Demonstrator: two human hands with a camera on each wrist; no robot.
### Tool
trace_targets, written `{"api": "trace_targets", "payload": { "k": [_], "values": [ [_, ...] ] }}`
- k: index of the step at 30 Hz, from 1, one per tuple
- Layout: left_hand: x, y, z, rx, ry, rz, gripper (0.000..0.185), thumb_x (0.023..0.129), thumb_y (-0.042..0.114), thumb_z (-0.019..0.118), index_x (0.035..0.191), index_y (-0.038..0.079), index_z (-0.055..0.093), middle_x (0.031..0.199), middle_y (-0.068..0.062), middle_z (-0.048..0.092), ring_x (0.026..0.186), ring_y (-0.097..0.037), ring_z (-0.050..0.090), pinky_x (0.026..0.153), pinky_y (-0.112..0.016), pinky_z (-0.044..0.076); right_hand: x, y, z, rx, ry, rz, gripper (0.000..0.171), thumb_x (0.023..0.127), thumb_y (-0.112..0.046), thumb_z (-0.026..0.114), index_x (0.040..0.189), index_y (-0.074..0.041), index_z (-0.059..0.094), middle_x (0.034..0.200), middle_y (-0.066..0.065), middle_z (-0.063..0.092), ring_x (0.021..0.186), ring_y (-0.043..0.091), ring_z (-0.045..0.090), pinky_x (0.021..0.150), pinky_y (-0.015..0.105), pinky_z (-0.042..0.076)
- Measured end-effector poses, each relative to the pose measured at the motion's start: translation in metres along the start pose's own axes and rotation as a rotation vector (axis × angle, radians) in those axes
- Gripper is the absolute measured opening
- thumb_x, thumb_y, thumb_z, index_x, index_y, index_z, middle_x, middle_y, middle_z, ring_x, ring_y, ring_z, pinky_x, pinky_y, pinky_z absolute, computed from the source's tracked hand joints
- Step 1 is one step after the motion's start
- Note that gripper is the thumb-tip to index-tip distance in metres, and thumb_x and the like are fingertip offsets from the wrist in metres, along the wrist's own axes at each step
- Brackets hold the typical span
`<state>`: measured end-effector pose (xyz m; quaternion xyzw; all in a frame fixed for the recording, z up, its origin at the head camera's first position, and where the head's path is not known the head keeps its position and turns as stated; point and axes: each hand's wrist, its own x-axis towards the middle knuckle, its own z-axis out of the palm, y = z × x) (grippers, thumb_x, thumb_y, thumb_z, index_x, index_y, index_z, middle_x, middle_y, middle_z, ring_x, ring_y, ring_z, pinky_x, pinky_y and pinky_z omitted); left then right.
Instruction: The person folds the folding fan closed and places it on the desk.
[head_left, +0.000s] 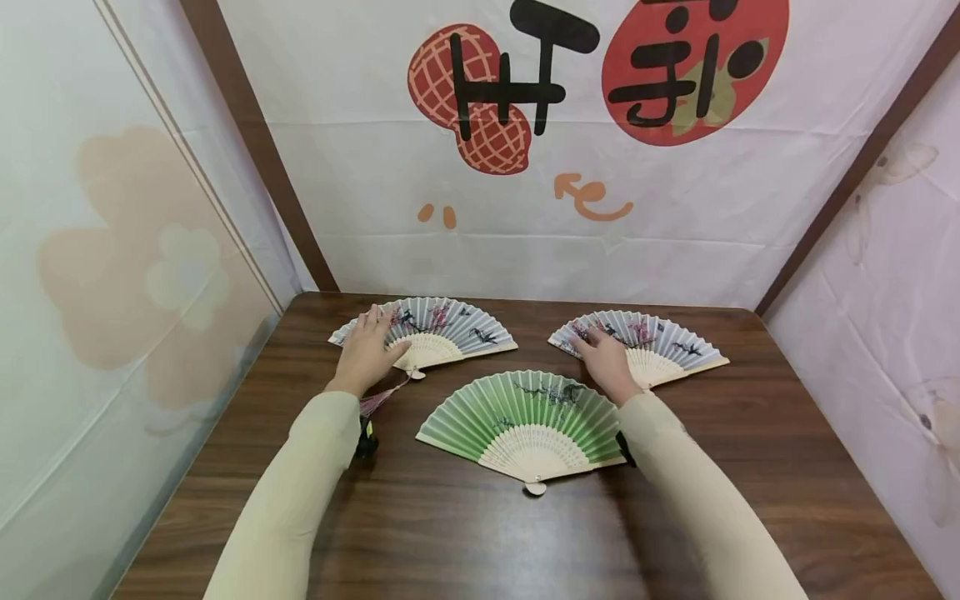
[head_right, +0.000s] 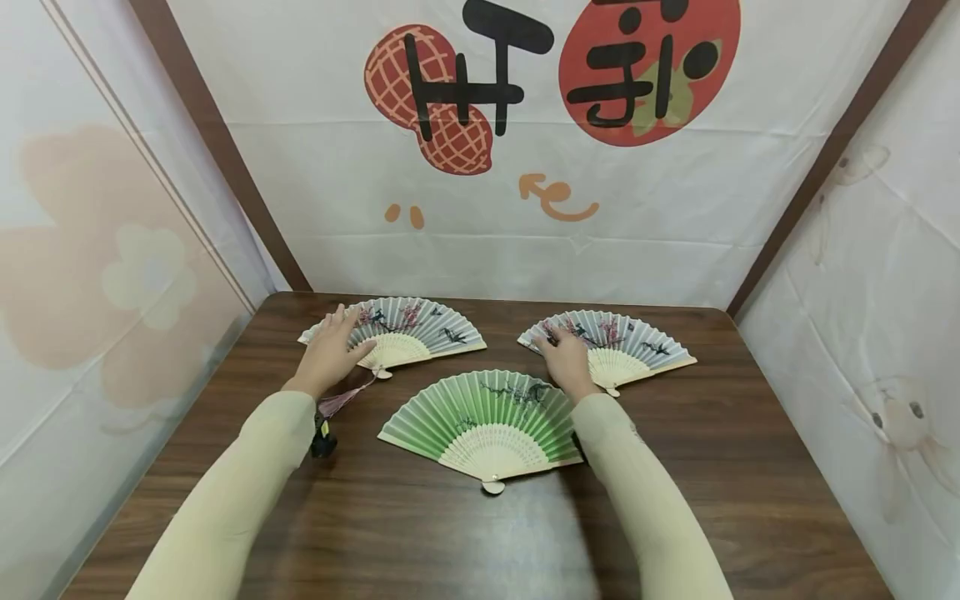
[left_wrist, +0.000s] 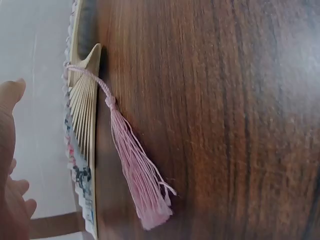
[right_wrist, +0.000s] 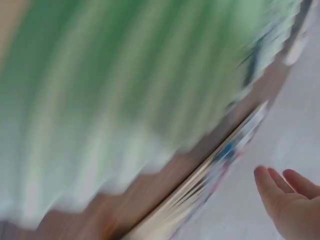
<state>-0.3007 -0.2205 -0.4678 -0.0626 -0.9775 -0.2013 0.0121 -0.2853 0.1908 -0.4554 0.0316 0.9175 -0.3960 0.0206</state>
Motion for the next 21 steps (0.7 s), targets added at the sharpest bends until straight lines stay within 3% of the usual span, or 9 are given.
{"api": "trace_targets", "payload": {
  "k": [4,7,11,17,21],
  "values": [
    [-0.004,-0.005,0.0,-0.047,0.016,-0.011,0.081,0.1,0.044,0.055,0.159,0.006,0.014,0.164,-0.028,0.006,0.15,-0.049,0.009,0.123,-0.066,0.015,-0.006,-0.029,0.022,0.154,-0.008,0.039,0.059,0.1,-0.043,0.056,0.138,0.001,0.055,0.135,0.025,0.06,0.127,0.039,0.056,0.108,0.049,0.048],
    [-0.007,-0.008,-0.003,-0.099,0.021,-0.018,0.083,0.099,0.042,0.057,0.159,0.005,0.014,0.165,-0.027,0.006,0.15,-0.048,0.012,0.123,-0.065,0.017,-0.011,-0.049,0.037,0.34,-0.097,0.087,0.059,0.099,-0.043,0.058,0.138,0.001,0.054,0.13,0.025,0.063,0.122,0.036,0.06,0.105,0.046,0.052],
    [-0.01,-0.01,-0.005,-0.171,-0.006,-0.022,0.085,0.099,0.038,0.059,0.159,0.005,0.01,0.166,-0.024,0.003,0.151,-0.047,0.011,0.122,-0.065,0.017,-0.014,-0.066,0.057,0.527,-0.205,0.114,0.058,0.102,-0.036,0.056,0.141,0.006,0.048,0.135,0.028,0.058,0.126,0.037,0.057,0.11,0.044,0.05],
    [-0.014,-0.014,-0.006,-0.261,-0.009,-0.04,0.09,0.099,0.037,0.062,0.16,0.005,0.004,0.166,-0.021,0.0,0.152,-0.045,0.009,0.123,-0.063,0.016,-0.013,-0.081,0.078,0.693,-0.261,0.139,0.053,0.103,-0.026,0.054,0.142,0.01,0.045,0.136,0.032,0.055,0.129,0.04,0.055,0.113,0.043,0.047],
    [-0.019,-0.017,-0.003,-0.305,0.0,-0.076,0.09,0.097,0.036,0.064,0.16,0.006,0.006,0.167,-0.02,0.002,0.151,-0.045,0.012,0.123,-0.063,0.018,-0.014,-0.084,0.088,0.743,-0.284,0.172,0.051,0.104,-0.025,0.054,0.141,0.009,0.046,0.137,0.031,0.055,0.13,0.039,0.054,0.113,0.043,0.047]
  ]
}}
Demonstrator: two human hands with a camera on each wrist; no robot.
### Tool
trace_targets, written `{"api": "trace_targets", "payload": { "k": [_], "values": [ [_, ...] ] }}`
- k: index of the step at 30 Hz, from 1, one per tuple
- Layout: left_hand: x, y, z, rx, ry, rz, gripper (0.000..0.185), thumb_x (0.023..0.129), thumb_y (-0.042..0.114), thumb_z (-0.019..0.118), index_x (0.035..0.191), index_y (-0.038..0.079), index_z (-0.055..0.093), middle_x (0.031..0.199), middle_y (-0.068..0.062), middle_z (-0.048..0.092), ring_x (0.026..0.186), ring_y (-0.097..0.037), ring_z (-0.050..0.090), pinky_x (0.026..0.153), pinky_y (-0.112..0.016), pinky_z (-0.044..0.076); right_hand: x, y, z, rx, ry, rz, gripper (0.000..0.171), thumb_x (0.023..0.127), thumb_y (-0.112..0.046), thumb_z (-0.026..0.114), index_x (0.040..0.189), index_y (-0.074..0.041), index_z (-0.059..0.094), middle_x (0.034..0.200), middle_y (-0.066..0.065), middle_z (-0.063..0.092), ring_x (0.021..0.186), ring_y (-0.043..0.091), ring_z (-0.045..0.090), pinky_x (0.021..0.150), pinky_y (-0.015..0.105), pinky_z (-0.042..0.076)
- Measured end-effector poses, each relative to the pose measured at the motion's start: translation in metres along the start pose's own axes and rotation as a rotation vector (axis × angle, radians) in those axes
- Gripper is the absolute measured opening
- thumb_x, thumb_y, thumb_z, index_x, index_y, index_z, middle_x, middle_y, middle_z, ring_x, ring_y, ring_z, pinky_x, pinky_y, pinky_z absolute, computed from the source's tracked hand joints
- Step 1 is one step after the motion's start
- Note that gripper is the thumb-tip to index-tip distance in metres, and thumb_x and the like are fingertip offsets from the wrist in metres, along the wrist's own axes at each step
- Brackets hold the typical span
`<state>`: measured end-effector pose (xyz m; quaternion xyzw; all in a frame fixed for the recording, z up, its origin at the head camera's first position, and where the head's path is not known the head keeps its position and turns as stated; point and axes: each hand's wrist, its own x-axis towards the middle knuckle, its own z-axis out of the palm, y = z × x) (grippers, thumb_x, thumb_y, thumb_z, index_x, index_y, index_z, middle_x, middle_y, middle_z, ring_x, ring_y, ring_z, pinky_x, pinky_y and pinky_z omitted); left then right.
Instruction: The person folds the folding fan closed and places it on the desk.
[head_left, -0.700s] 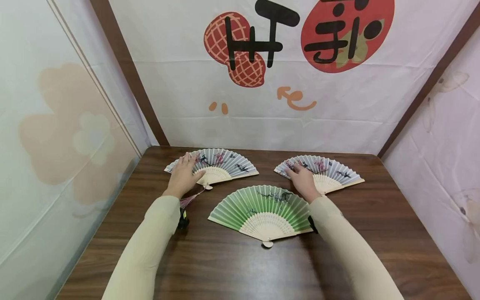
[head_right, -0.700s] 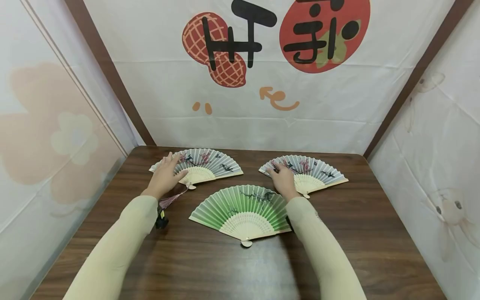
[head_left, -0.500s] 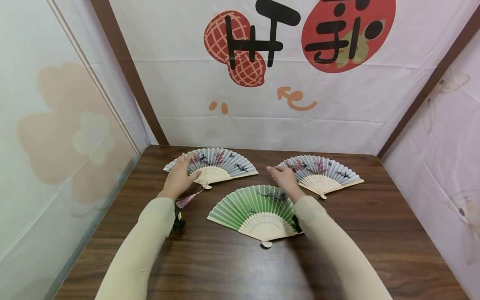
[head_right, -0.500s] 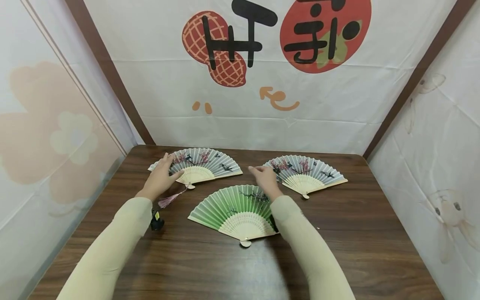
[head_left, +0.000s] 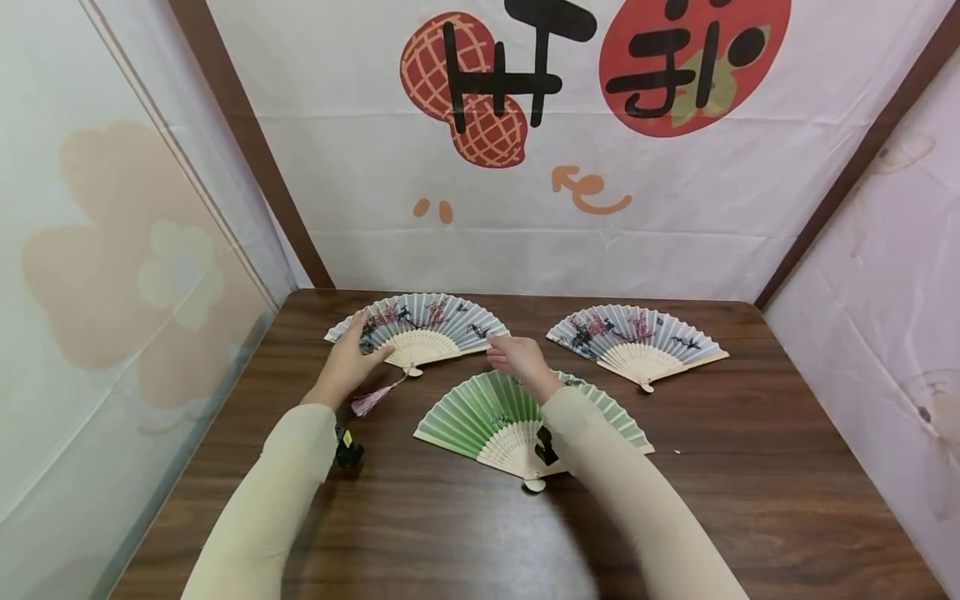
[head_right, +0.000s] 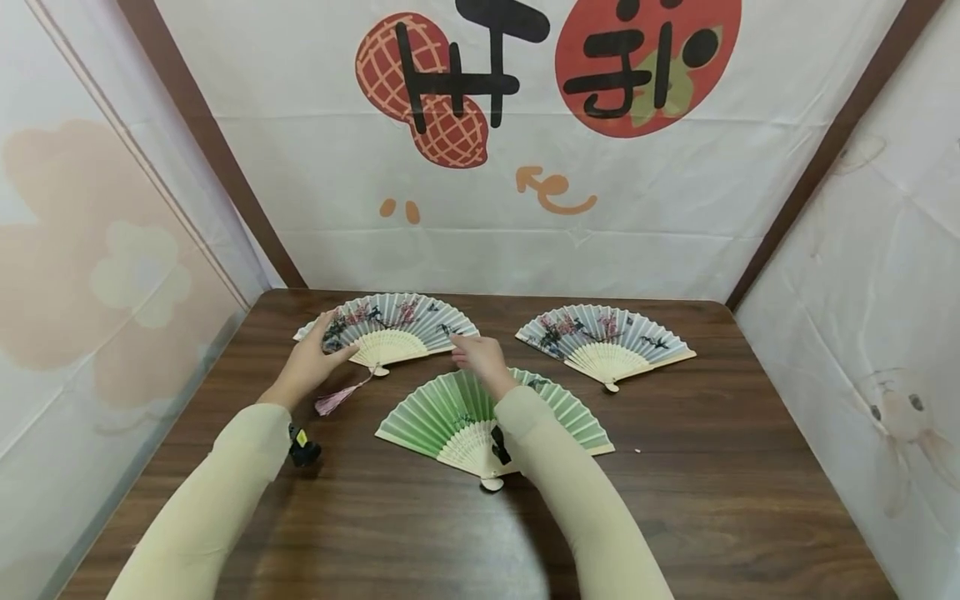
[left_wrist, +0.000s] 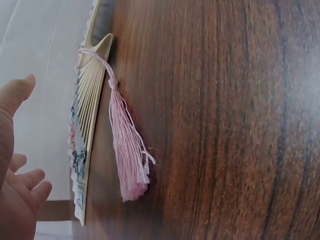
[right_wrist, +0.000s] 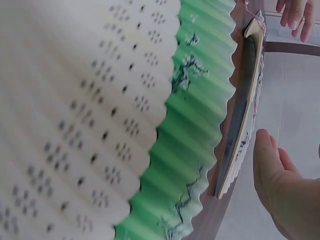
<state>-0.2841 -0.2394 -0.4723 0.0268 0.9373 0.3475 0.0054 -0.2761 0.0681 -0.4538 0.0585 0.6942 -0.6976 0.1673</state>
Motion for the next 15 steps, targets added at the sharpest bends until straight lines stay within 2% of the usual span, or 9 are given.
{"api": "trace_targets", "payload": {
  "k": [6,15],
  "values": [
    [-0.007,-0.006,0.001,-0.044,0.005,-0.069,0.091,0.096,0.039,0.064,0.16,0.006,0.009,0.166,-0.02,0.006,0.149,-0.047,0.015,0.121,-0.065,0.021,0.002,0.008,0.008,0.042,-0.024,0.035,0.048,0.104,-0.024,0.053,0.14,0.007,0.049,0.137,0.031,0.055,0.13,0.038,0.055,0.114,0.042,0.046],
    [-0.002,-0.014,0.0,-0.077,0.036,-0.108,0.092,0.097,0.038,0.065,0.16,0.009,0.005,0.163,-0.026,0.015,0.147,-0.05,0.019,0.121,-0.065,0.023,0.009,0.008,0.016,0.16,-0.036,0.096,0.049,0.104,-0.026,0.054,0.139,0.009,0.05,0.136,0.03,0.056,0.125,0.036,0.059,0.11,0.038,0.051]
  ]
}}
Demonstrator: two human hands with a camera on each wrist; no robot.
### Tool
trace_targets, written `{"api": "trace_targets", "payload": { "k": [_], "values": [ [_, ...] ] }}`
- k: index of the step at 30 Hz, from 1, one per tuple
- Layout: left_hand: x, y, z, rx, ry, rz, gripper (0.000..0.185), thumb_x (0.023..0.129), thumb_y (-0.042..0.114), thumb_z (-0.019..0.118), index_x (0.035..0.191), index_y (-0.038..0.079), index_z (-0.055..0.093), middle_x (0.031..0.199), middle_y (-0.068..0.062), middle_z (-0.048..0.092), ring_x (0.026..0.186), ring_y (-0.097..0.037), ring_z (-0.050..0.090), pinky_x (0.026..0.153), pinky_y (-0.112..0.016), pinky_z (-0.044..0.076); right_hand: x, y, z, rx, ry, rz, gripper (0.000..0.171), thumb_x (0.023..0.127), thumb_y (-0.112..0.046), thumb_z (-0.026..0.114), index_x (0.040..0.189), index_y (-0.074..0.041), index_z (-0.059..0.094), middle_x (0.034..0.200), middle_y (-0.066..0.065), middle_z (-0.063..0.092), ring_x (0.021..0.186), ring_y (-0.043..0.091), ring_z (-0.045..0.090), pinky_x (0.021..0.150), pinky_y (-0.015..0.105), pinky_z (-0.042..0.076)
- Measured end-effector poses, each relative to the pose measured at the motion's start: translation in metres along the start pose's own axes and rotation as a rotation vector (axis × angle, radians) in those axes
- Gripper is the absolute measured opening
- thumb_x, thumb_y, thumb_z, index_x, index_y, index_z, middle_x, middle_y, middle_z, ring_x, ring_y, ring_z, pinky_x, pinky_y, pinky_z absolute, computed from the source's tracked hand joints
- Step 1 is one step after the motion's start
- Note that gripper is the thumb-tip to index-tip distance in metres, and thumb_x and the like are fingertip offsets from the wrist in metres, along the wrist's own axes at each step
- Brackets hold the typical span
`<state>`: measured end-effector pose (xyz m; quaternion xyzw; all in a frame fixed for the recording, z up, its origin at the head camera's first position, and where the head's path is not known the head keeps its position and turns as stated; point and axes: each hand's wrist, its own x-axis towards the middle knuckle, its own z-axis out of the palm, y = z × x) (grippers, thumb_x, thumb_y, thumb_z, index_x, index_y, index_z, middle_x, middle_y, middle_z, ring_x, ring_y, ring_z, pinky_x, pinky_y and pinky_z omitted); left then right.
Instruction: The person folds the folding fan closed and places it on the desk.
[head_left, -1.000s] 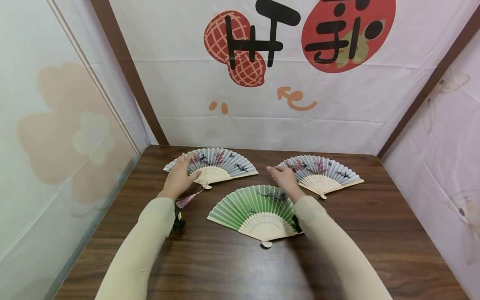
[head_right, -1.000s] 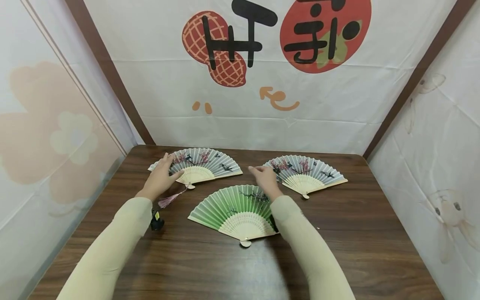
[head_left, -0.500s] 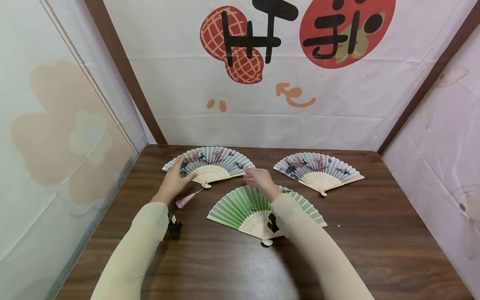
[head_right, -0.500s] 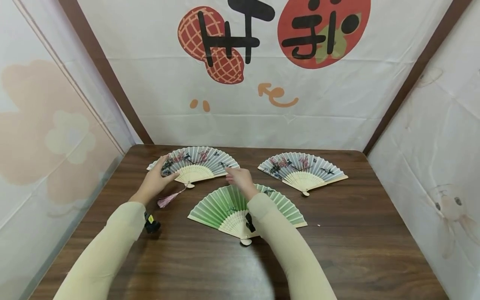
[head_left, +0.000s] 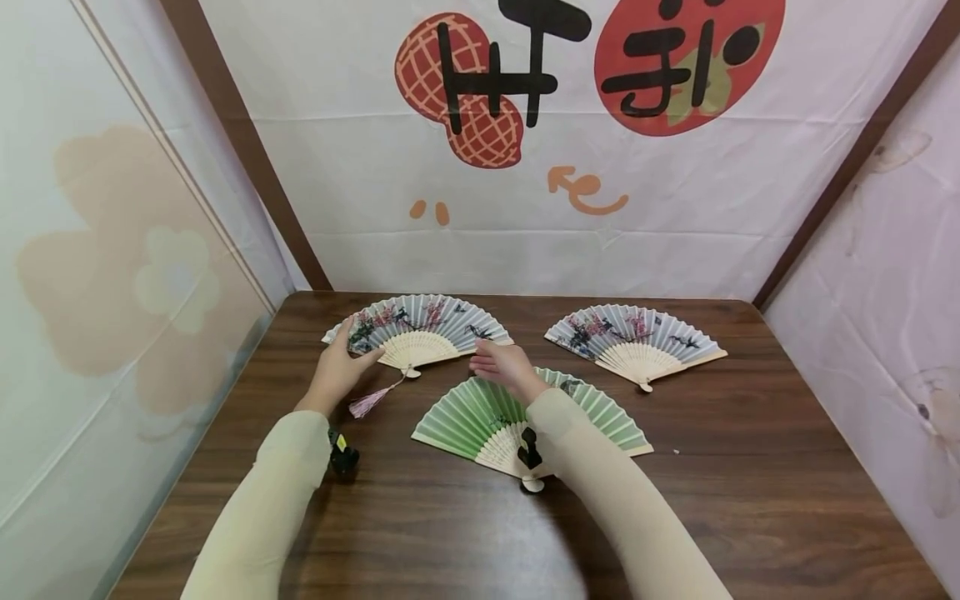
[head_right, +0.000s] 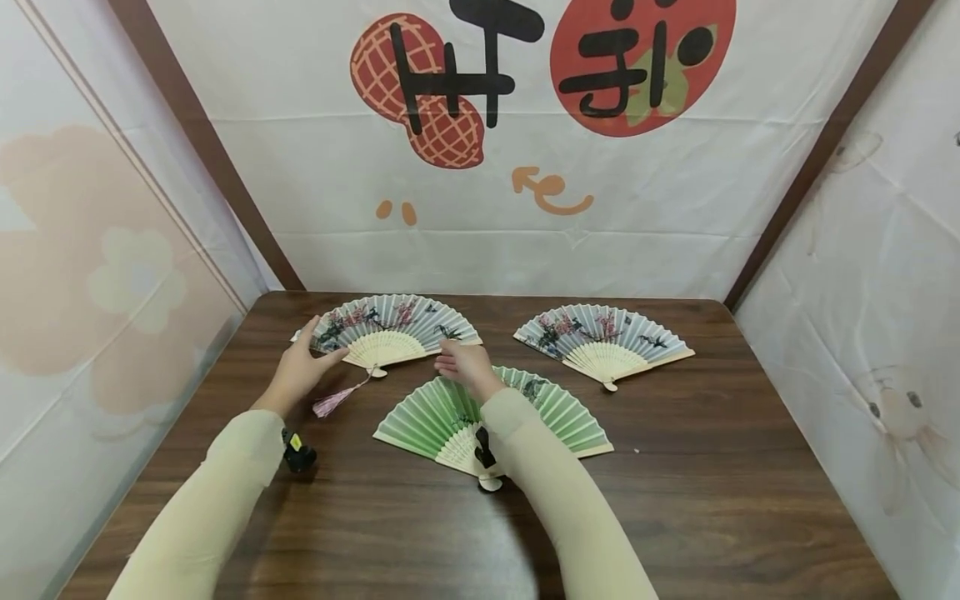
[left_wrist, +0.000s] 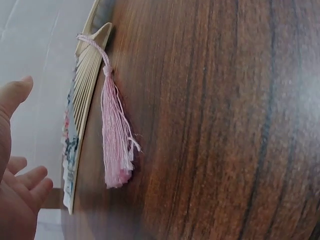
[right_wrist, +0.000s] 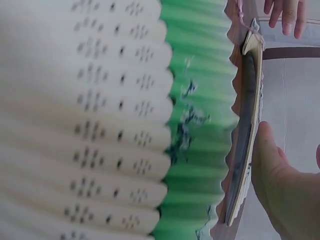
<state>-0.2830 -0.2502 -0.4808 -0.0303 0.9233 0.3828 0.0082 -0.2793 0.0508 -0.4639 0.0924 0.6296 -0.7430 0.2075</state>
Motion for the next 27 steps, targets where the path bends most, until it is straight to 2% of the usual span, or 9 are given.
{"api": "trace_targets", "payload": {
  "k": [7,14,21,27],
  "values": [
    [-0.001,-0.011,-0.003,-0.062,0.021,-0.07,0.095,0.096,0.038,0.065,0.161,0.012,0.001,0.165,-0.025,0.01,0.148,-0.051,0.016,0.121,-0.065,0.021,0.004,0.003,0.013,0.119,-0.01,0.05,0.05,0.105,-0.024,0.051,0.14,0.012,0.046,0.139,0.03,0.053,0.131,0.039,0.054,0.113,0.038,0.048],
    [0.0,-0.024,-0.009,-0.129,0.087,-0.107,0.097,0.094,0.039,0.067,0.16,0.01,0.003,0.164,-0.025,0.015,0.149,-0.046,0.018,0.123,-0.061,0.022,0.011,0.004,0.028,0.249,-0.009,0.101,0.052,0.106,-0.021,0.049,0.144,0.013,0.039,0.144,0.032,0.046,0.134,0.042,0.05,0.113,0.039,0.047],
    [0.003,-0.03,-0.011,-0.298,0.105,-0.147,0.095,0.095,0.039,0.066,0.16,0.01,0.003,0.166,-0.021,0.01,0.152,-0.041,0.017,0.123,-0.057,0.027,0.015,0.006,0.032,0.324,0.025,0.156,0.052,0.104,-0.02,0.052,0.141,0.015,0.041,0.144,0.032,0.046,0.134,0.041,0.05,0.113,0.037,0.047],
    [0.009,-0.03,-0.012,-0.422,0.139,-0.18,0.092,0.097,0.034,0.065,0.16,0.007,0.003,0.167,-0.017,0.006,0.153,-0.039,0.015,0.126,-0.05,0.024,0.019,0.005,0.032,0.388,0.043,0.205,0.053,0.104,-0.019,0.053,0.141,0.016,0.039,0.143,0.034,0.046,0.135,0.039,0.05,0.113,0.035,0.047]
  ]
}}
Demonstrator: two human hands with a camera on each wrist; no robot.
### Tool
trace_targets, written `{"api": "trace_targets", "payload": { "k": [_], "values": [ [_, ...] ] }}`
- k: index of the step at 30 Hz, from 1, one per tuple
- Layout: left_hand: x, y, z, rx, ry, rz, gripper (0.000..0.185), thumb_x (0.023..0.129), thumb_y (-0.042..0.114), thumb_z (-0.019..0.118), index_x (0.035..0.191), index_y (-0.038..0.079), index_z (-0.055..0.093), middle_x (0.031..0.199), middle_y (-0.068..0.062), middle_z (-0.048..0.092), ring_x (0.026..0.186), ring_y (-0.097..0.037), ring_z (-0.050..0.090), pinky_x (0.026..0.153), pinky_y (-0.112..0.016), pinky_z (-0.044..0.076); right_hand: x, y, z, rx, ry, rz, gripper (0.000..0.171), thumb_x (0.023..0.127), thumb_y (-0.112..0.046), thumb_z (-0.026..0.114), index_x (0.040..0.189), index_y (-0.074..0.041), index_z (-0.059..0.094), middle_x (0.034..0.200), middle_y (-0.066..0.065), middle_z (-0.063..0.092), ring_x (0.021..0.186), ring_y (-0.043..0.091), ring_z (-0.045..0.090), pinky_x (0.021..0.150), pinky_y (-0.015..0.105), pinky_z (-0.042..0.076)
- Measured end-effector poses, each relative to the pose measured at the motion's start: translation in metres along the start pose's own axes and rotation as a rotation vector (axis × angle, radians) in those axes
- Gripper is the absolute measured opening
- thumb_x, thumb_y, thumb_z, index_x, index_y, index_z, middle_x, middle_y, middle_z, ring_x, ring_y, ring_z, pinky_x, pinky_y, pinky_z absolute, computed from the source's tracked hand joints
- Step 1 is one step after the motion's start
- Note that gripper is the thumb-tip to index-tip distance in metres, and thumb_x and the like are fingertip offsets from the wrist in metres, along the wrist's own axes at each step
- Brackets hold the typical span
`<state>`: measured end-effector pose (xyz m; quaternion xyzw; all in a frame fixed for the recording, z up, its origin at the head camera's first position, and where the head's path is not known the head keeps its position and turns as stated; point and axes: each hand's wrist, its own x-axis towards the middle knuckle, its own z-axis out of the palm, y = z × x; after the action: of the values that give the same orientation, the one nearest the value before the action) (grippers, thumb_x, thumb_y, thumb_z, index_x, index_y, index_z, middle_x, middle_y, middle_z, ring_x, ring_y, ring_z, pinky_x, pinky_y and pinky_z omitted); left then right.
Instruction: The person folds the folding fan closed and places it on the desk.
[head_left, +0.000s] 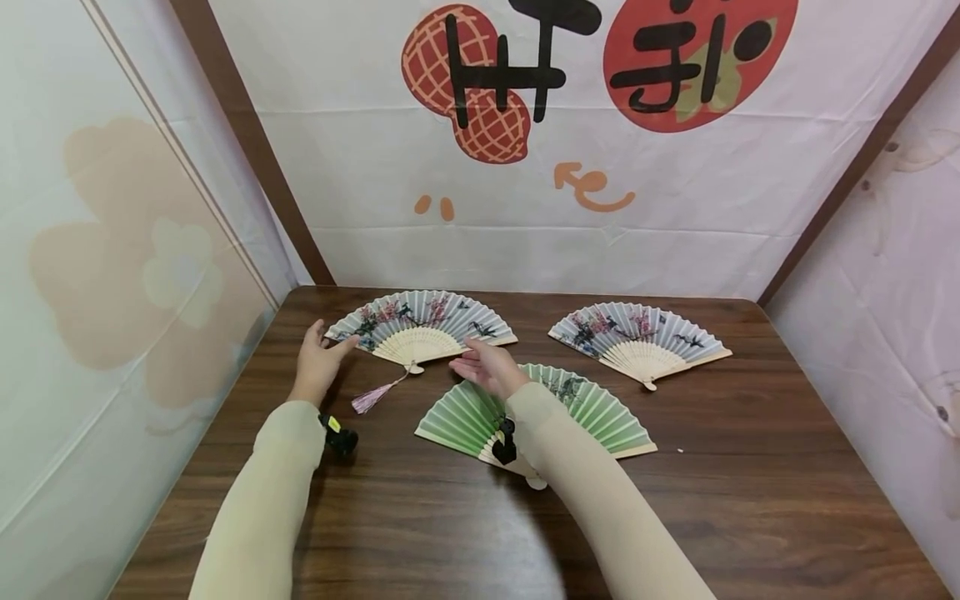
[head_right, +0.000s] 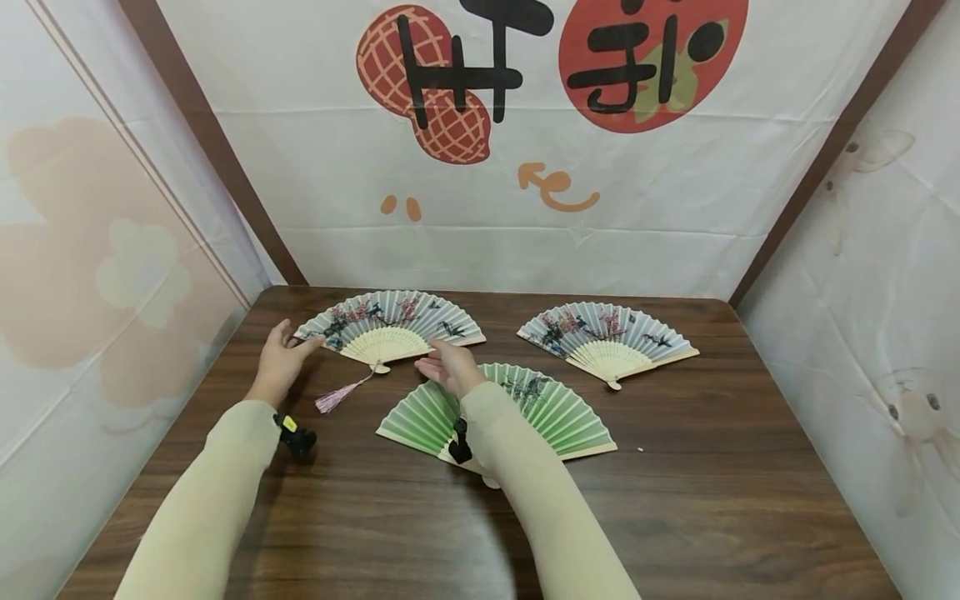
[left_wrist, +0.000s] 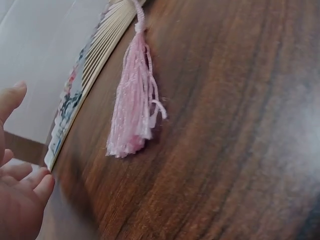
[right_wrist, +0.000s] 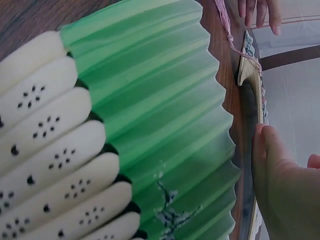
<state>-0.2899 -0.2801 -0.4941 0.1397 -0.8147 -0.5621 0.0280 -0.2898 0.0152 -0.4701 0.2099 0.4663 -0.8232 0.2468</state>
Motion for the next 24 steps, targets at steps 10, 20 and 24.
{"api": "trace_targets", "payload": {
  "k": [10,20,24],
  "values": [
    [0.011,0.0,-0.004,-0.119,0.033,-0.08,0.091,0.097,0.045,0.06,0.16,0.009,0.006,0.167,-0.013,0.009,0.155,-0.029,0.013,0.128,-0.044,0.02,0.004,-0.002,0.005,0.072,0.002,0.025,0.055,0.106,-0.018,0.049,0.144,0.017,0.033,0.146,0.036,0.042,0.138,0.039,0.046,0.116,0.034,0.043],
    [0.016,-0.007,-0.013,-0.173,0.04,-0.149,0.083,0.099,0.042,0.056,0.159,0.003,0.013,0.166,-0.015,0.017,0.151,-0.028,0.026,0.125,-0.038,0.03,0.008,0.006,0.009,0.114,0.031,0.055,0.058,0.104,-0.016,0.053,0.145,0.018,0.031,0.146,0.036,0.042,0.138,0.039,0.047,0.115,0.033,0.044],
    [0.019,-0.007,-0.015,-0.184,0.033,-0.149,0.084,0.098,0.043,0.058,0.158,0.003,0.016,0.166,-0.015,0.018,0.15,-0.028,0.028,0.124,-0.036,0.032,0.008,0.006,0.008,0.14,0.03,0.06,0.058,0.103,-0.016,0.054,0.145,0.017,0.031,0.146,0.035,0.042,0.138,0.038,0.046,0.115,0.033,0.044]
  ]
}}
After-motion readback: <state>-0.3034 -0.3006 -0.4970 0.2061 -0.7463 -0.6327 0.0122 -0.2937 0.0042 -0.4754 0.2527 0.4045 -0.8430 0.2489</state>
